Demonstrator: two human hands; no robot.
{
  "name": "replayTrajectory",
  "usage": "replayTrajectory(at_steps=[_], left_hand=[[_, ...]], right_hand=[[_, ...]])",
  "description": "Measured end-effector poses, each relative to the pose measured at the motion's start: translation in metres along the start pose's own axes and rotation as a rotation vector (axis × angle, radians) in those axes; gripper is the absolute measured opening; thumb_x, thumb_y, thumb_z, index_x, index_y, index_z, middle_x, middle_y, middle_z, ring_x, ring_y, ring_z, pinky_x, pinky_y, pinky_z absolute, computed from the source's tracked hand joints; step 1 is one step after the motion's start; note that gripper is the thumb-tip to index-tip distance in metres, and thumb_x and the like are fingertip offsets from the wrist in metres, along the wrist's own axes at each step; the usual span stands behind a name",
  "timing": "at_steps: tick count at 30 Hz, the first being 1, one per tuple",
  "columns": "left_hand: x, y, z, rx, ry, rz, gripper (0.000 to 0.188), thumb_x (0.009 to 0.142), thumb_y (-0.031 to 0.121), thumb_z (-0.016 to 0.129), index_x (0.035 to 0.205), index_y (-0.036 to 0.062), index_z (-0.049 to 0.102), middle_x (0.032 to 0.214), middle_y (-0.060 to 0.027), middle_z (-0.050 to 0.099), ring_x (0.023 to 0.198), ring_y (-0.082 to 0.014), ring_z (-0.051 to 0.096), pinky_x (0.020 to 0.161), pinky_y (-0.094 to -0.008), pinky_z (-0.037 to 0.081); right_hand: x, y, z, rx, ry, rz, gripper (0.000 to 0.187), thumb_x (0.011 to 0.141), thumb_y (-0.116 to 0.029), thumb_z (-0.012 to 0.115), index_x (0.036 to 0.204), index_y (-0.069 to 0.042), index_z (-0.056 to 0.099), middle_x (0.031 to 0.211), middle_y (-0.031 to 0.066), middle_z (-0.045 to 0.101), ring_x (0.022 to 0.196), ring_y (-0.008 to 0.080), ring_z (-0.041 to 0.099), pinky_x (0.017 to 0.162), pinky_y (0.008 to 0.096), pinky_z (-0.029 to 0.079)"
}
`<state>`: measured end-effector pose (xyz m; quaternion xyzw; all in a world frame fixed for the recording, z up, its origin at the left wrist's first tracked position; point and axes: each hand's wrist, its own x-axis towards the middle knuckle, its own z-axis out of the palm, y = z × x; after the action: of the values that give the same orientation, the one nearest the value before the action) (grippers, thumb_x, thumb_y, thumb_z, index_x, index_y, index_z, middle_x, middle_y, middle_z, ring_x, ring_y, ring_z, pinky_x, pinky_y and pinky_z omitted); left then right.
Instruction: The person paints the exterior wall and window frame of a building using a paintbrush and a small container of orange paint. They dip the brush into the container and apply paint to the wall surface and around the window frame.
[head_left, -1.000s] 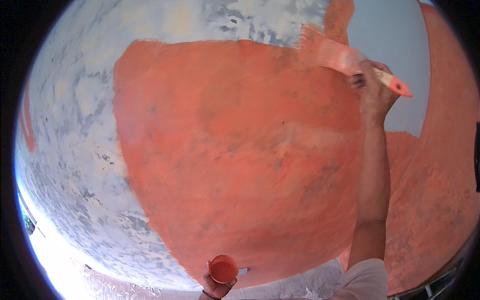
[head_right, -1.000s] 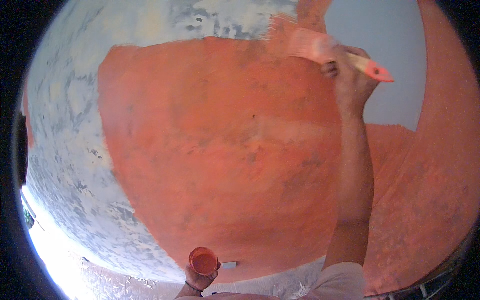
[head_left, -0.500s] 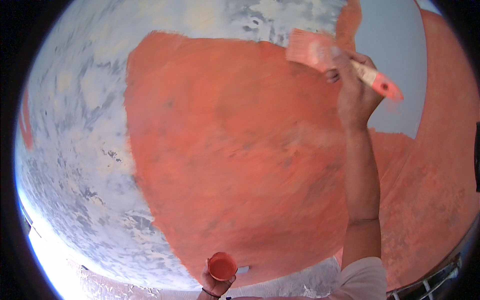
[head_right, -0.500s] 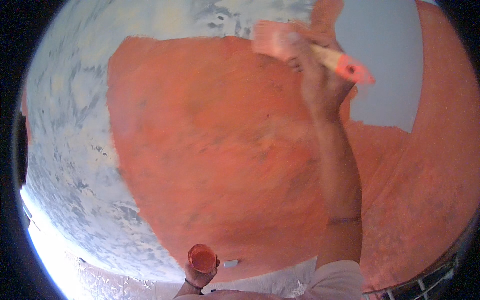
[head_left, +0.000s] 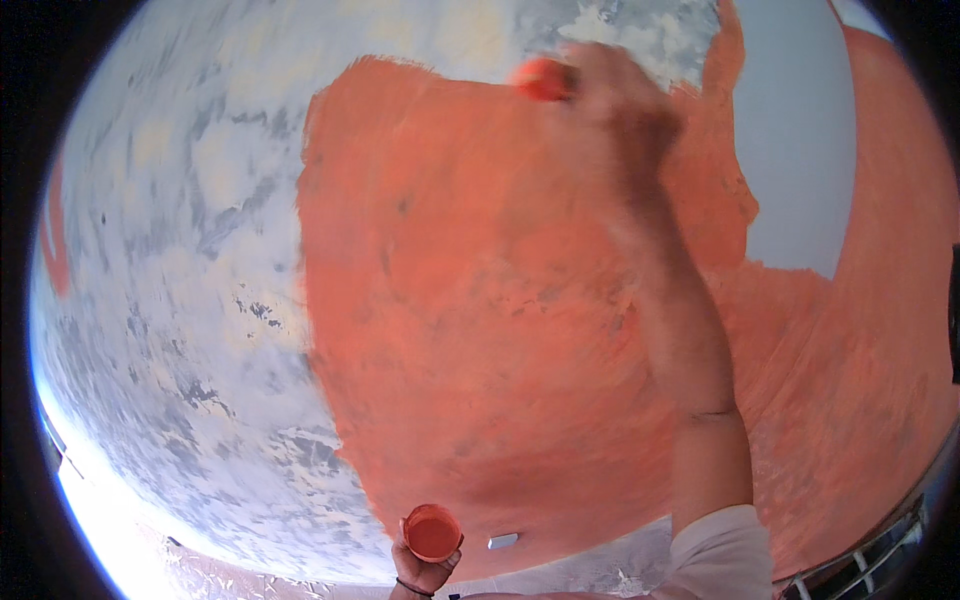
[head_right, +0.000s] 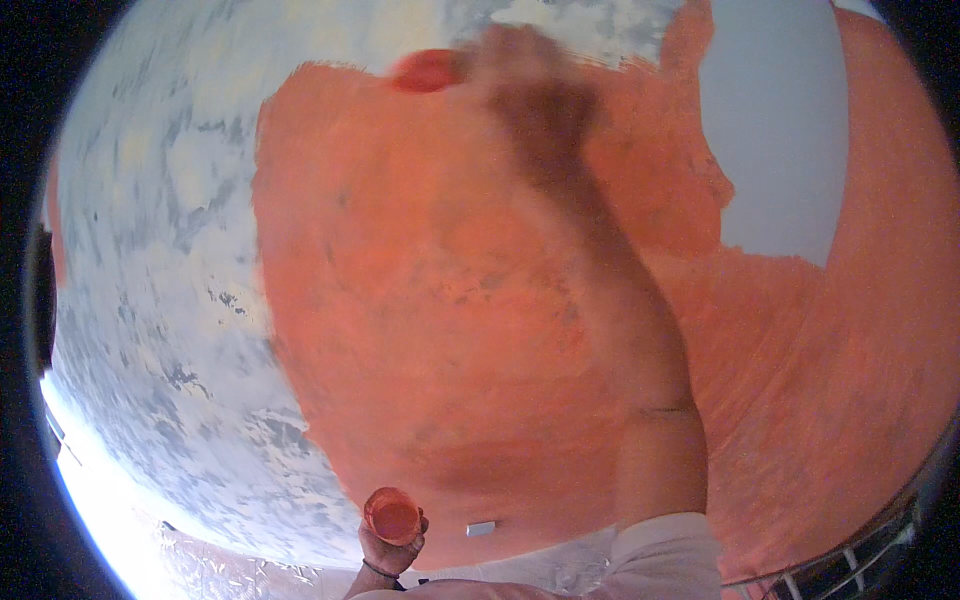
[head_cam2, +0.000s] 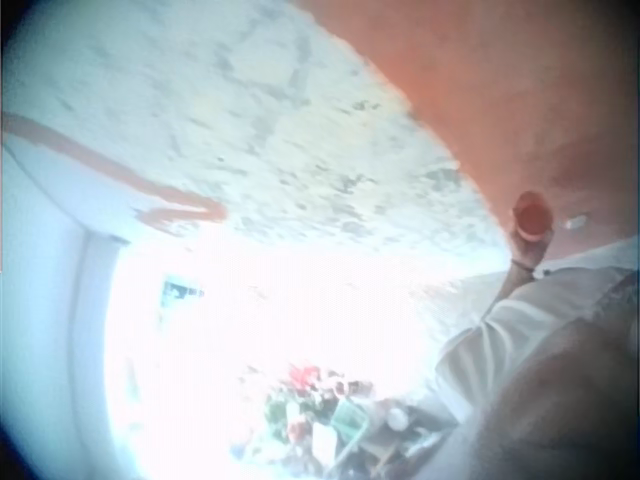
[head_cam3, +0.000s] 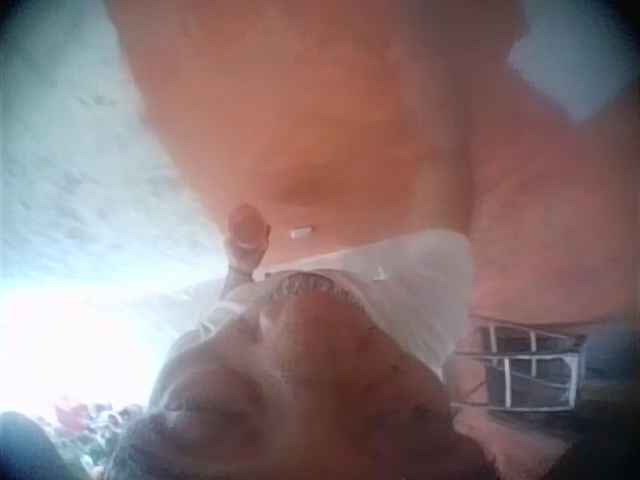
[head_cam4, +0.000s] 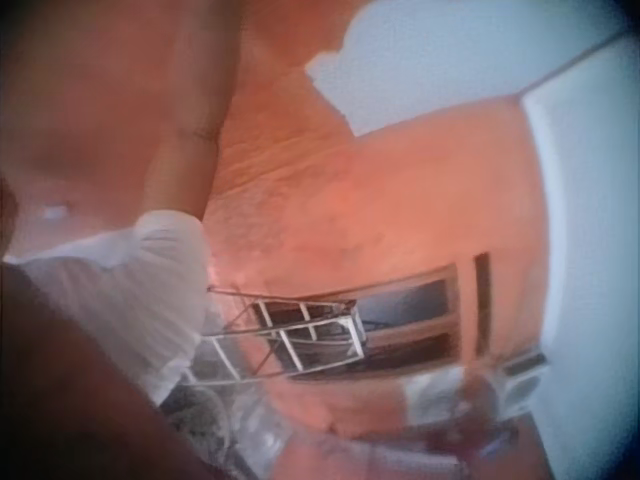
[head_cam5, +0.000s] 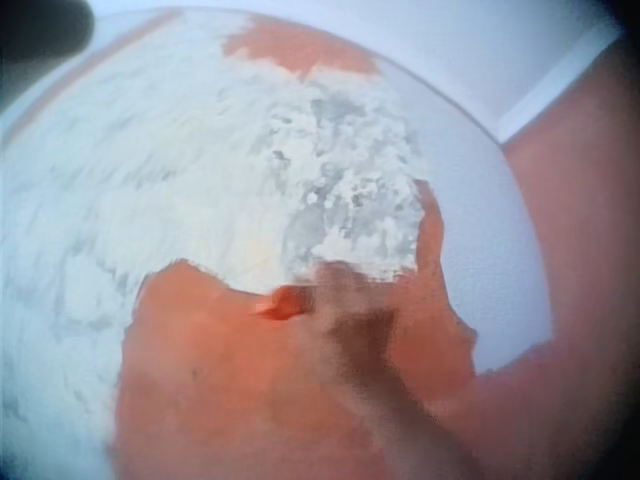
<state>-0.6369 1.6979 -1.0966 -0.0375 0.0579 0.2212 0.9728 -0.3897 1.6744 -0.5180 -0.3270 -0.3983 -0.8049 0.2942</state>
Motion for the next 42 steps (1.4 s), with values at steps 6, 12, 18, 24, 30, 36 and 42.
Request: replayTrajectory(at_steps=[6,12,18,24,30,36,42], left_hand=[[-0.008,0.011,0.004,0.036,-0.016,0.014,0.052,0.095,0.049,0.053,0.129,0.0117,0.062,0.124,-0.0244,0.066,0.111,-0.0465,0.064,0.078,-0.0564,0.062],[-0.001,0.005,0.004,0.009,-0.071,-0.099,0.054,0.095,0.051,0.055,0.131,0.0120,0.062,0.124,-0.0249,0.065,0.112,-0.0465,0.063,0.079,-0.0572,0.062],[-0.010,0.011,-0.001,-0.001,-0.069,-0.035,0.052,0.096,0.052,0.054,0.130,0.0135,0.063,0.124,-0.0231,0.066,0.111,-0.0447,0.063,0.077,-0.0561,0.061],[-0.023,0.006,0.002,-0.035,-0.003,0.032,0.053,0.097,0.051,0.053,0.132,0.0129,0.063,0.125,-0.0228,0.066,0.111,-0.0432,0.063,0.081,-0.0548,0.061],[-0.022,-0.003,-0.011,-0.025,-0.016,-0.087,0.058,0.097,0.052,0.053,0.135,0.0094,0.060,0.128,-0.0246,0.064,0.115,-0.0434,0.062,0.083,-0.0553,0.061],[-0.024,-0.015,-0.012,-0.033,0.022,-0.177,0.060,0.096,0.053,0.052,0.134,0.0076,0.059,0.130,-0.0252,0.062,0.117,-0.0438,0.060,0.080,-0.0562,0.061],[-0.018,-0.031,-0.019,0.127,0.009,-0.197,0.063,0.096,0.052,0.057,0.142,0.0086,0.051,0.134,-0.0232,0.059,0.118,-0.0406,0.059,0.081,-0.0521,0.061]], right_hand=[[0.057,-0.088,0.006,0.845,0.140,0.201,0.020,0.087,-0.021,0.077,0.089,-0.006,0.065,0.073,0.0071,0.068,0.061,0.0221,0.069,0.053,0.0349,0.055],[0.003,0.036,0.006,1.006,0.009,0.641,0.014,0.085,-0.012,0.083,0.087,-0.001,0.074,0.077,0.0017,0.071,0.066,0.0090,0.066,0.062,0.0248,0.056],[-0.042,0.117,-0.059,0.655,0.167,0.868,0.026,0.083,-0.014,0.085,0.094,0.007,0.074,0.083,0.0077,0.073,0.068,0.0138,0.068,0.063,0.0277,0.058],[-0.078,0.116,-0.100,0.233,0.081,0.785,0.017,0.089,-0.013,0.080,0.098,0.000,0.075,0.095,0.0066,0.077,0.082,0.0162,0.071,0.075,0.0303,0.059],[-0.176,-0.036,-0.158,0.597,-0.435,-0.063,0.026,0.090,-0.014,0.070,0.114,-0.005,0.073,0.113,0.0117,0.073,0.101,0.0331,0.070,0.090,0.0420,0.058],[-0.245,-0.028,-0.242,0.798,-0.651,0.559,0.025,0.098,-0.021,0.063,0.117,-0.006,0.067,0.108,0.0075,0.071,0.093,0.0252,0.069,0.080,0.0357,0.057],[-0.261,0.120,-0.257,-0.144,-0.221,0.710,0.018,0.100,-0.011,0.068,0.117,-0.005,0.070,0.104,0.0033,0.071,0.091,0.0188,0.066,0.086,0.0319,0.055]])
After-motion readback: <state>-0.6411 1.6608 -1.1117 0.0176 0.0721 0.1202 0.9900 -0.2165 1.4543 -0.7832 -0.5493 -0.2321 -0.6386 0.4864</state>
